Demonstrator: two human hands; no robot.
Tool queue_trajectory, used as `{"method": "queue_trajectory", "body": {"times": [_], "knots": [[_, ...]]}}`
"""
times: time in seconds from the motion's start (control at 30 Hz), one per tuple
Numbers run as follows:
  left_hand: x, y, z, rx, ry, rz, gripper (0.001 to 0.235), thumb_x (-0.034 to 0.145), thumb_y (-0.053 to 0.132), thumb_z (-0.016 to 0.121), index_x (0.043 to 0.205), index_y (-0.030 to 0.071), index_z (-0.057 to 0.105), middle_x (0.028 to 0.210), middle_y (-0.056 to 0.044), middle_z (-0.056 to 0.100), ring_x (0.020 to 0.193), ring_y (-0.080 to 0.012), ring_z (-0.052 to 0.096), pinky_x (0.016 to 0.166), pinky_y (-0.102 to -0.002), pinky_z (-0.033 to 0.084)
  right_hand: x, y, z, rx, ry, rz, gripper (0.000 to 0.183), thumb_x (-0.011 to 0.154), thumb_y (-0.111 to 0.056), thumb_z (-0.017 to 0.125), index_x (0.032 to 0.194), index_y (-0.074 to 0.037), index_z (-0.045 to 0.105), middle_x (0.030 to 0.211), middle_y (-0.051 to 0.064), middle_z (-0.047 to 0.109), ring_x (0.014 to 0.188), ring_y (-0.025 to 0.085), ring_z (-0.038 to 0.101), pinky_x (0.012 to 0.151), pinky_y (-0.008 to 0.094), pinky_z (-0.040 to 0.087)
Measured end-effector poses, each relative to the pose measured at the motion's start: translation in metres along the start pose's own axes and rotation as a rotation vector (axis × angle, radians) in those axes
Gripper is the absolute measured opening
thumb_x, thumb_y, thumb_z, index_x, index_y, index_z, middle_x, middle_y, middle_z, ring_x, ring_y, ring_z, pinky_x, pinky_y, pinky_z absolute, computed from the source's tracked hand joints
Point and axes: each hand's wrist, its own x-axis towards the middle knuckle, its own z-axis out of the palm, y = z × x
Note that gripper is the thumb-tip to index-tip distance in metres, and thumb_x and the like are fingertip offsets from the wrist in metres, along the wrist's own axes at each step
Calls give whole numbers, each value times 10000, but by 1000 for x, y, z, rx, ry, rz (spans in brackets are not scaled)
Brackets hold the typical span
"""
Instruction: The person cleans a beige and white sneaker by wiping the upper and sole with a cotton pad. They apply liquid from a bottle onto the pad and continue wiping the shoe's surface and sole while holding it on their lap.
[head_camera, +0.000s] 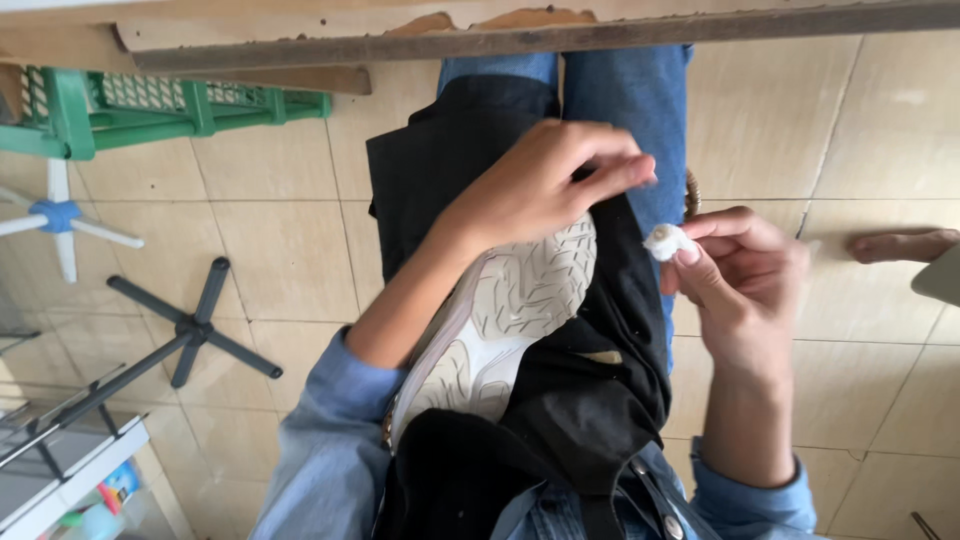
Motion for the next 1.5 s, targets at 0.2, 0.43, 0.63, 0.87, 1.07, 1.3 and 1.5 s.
{"method": "queue_trajectory", "body": {"times": [0.2,0.43,0.63,0.87,1.07,1.3,1.5], "knots": [[-26,55,2,-282,40,-16,260,1023,276,778,1209,94,788,1148,-76,842,1058,-175,851,1025,-295,724,4,3,16,145,11,-6,151,1086,-92,721,1162,-48,598,773,126,705,649,134,669,582,239,496],[-27,57,-2,-349,71,-129,245,894,240,895,1017,120,721,859,-33,862,867,-112,876,864,-219,695,6,0,9,61,-44,-59,508,981,-358,826,1277,17,653,920,134,793,724,183,765,754,291,667],[-30,51,-8,-485,-30,-173,235,873,251,919,992,103,779,877,-22,829,810,-61,776,783,-194,655,4,-1,4,-95,-27,-48,196,978,-100,819,1117,26,766,1008,181,826,788,191,799,702,256,683],[-29,46,-14,-427,-102,-106,169,974,292,831,1037,160,746,987,20,791,947,-104,777,909,-269,706,5,-15,6,-193,-63,-116,253,929,-115,846,1105,37,746,914,173,811,739,164,778,662,227,650],[-29,39,-10,-273,5,-47,164,968,223,887,1018,208,731,969,81,819,934,-51,794,890,-260,623,11,-17,4,-549,-23,-514,104,961,0,874,1052,7,823,812,136,776,507,88,446,507,248,285],[-36,61,-11,-235,124,-34,380,884,278,899,1193,84,792,1172,-113,870,1076,-216,901,1001,-282,761,12,-12,21,-883,264,-958,280,971,238,979,1073,2,868,857,234,828,664,243,741,582,349,516],[-31,64,-4,-253,272,-143,158,939,138,855,1082,74,836,997,-84,885,904,-146,888,875,-225,754,9,-17,25,-871,150,-734,111,1058,27,889,1161,0,855,1031,211,850,542,145,496,553,313,410]]}}
